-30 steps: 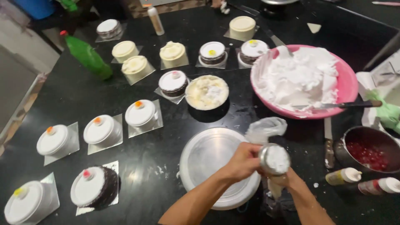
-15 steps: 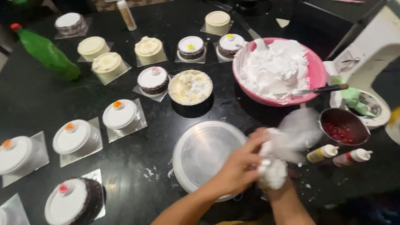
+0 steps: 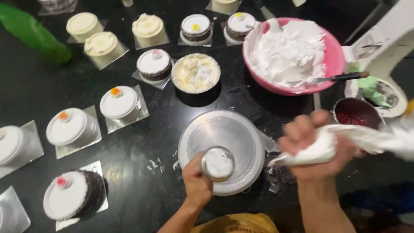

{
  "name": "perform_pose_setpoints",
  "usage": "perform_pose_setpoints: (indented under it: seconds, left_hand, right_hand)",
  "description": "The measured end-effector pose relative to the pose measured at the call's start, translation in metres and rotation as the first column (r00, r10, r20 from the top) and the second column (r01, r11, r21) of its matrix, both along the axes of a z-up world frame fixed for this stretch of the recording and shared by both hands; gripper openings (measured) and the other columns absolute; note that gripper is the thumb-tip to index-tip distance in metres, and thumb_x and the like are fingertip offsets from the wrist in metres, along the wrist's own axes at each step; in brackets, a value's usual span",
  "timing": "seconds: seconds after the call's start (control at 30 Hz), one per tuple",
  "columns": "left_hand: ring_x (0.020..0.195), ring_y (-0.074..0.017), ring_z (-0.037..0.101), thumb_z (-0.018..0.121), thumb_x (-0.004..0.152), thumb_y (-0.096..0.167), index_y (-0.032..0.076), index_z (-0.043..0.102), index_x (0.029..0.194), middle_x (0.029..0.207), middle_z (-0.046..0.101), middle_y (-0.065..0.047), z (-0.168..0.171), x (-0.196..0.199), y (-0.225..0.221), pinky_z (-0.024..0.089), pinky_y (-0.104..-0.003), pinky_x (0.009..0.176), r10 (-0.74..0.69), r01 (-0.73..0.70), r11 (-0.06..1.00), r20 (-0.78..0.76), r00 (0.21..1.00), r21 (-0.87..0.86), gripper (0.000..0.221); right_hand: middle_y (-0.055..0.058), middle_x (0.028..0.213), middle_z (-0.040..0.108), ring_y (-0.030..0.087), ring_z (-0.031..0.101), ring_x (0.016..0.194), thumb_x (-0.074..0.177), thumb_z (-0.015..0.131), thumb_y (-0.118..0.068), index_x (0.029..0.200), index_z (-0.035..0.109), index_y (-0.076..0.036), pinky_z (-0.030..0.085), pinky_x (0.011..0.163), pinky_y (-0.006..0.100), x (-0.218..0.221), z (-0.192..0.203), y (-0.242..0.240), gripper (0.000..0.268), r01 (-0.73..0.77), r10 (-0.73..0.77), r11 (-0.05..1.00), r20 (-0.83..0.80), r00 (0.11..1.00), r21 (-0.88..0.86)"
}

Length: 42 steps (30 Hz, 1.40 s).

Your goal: The person fills a metal piping funnel with whipped cream from a piping bag, squeezing the bag to load it, then pipes cream dollops onto small cakes arranged on the counter. They also use scissors and squeeze bottles of coloring while working among finished and in-progress cakes.

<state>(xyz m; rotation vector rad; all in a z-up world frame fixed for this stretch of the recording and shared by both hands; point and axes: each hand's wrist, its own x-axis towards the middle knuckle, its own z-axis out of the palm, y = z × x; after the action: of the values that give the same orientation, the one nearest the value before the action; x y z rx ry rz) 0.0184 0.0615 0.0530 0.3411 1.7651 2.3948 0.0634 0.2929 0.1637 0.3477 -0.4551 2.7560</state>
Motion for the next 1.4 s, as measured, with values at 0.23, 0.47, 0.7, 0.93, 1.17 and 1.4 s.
perform_pose_setpoints:
  seconds: [0.23,0.47,0.7,0.93,1.17,1.4]
  left_hand:
    - [0.083,-0.0252,0.068,0.082,0.078,0.008,0.005,0.066,0.089,0.091,0.070,-0.010,0.060,-0.009,-0.009,0.057,-0.041,0.085,0.101,-0.261,0.965,-0.891,0.443,-0.021,0.020]
    - [0.081,-0.0224,0.066,0.080,0.073,0.012,0.006,0.074,0.086,0.092,0.070,-0.007,0.076,-0.012,-0.014,0.058,-0.043,0.084,0.026,-0.287,0.956,-0.958,0.287,-0.060,0.016]
    - [0.091,-0.0257,0.069,0.077,0.079,0.013,0.000,0.075,0.095,0.102,0.072,-0.012,0.085,-0.016,-0.022,0.059,-0.045,0.087,-0.127,-0.149,0.976,-0.973,0.192,-0.157,0.020]
    - [0.091,-0.0270,0.070,0.075,0.077,0.012,-0.001,0.074,0.097,0.105,0.074,-0.015,0.073,-0.003,-0.017,0.060,-0.047,0.088,-0.144,-0.046,0.986,-0.960,0.239,-0.160,0.024]
    - [0.083,-0.0258,0.066,0.080,0.080,0.008,-0.002,0.067,0.088,0.094,0.070,-0.013,0.074,0.012,-0.008,0.062,-0.045,0.082,0.086,-0.051,0.996,-0.858,0.506,0.070,0.019]
    - [0.085,-0.0296,0.069,0.077,0.081,0.010,-0.006,0.069,0.092,0.097,0.071,-0.018,0.085,0.008,-0.013,0.063,-0.047,0.084,0.002,0.017,1.000,-0.899,0.438,0.011,0.021]
  right_hand:
    - [0.016,0.088,0.057,0.032,0.061,0.087,0.087,0.052,-0.015,0.092,0.059,-0.002,0.054,0.071,0.048,0.009,0.035,-0.030,0.016,-0.149,0.115,0.938,0.125,0.985,0.312]
    - [0.018,0.075,0.057,0.029,0.059,0.068,0.098,0.046,-0.006,0.088,0.056,0.005,0.053,0.075,0.048,0.012,0.042,-0.028,0.018,-0.208,0.217,0.888,0.026,0.976,0.409]
    - [0.013,0.069,0.057,0.024,0.057,0.059,0.091,0.051,-0.009,0.079,0.055,0.001,0.053,0.062,0.043,0.013,0.065,-0.034,0.017,-0.224,0.254,0.844,0.003,0.967,0.487]
    - [0.010,0.066,0.058,0.023,0.061,0.057,0.098,0.054,-0.021,0.076,0.055,-0.001,0.055,0.059,0.040,0.005,0.063,-0.027,0.029,-0.218,0.288,0.819,-0.051,0.956,0.530]
    - [0.005,0.059,0.059,0.019,0.060,0.048,0.096,0.057,-0.024,0.068,0.055,-0.005,0.056,0.049,0.036,0.006,0.064,-0.033,0.034,-0.206,0.297,0.854,-0.122,0.947,0.478]
    - [0.003,0.057,0.058,0.015,0.059,0.042,0.094,0.056,-0.021,0.061,0.054,-0.008,0.059,0.044,0.031,0.004,0.062,-0.032,0.036,-0.198,0.342,0.857,-0.238,0.909,0.475]
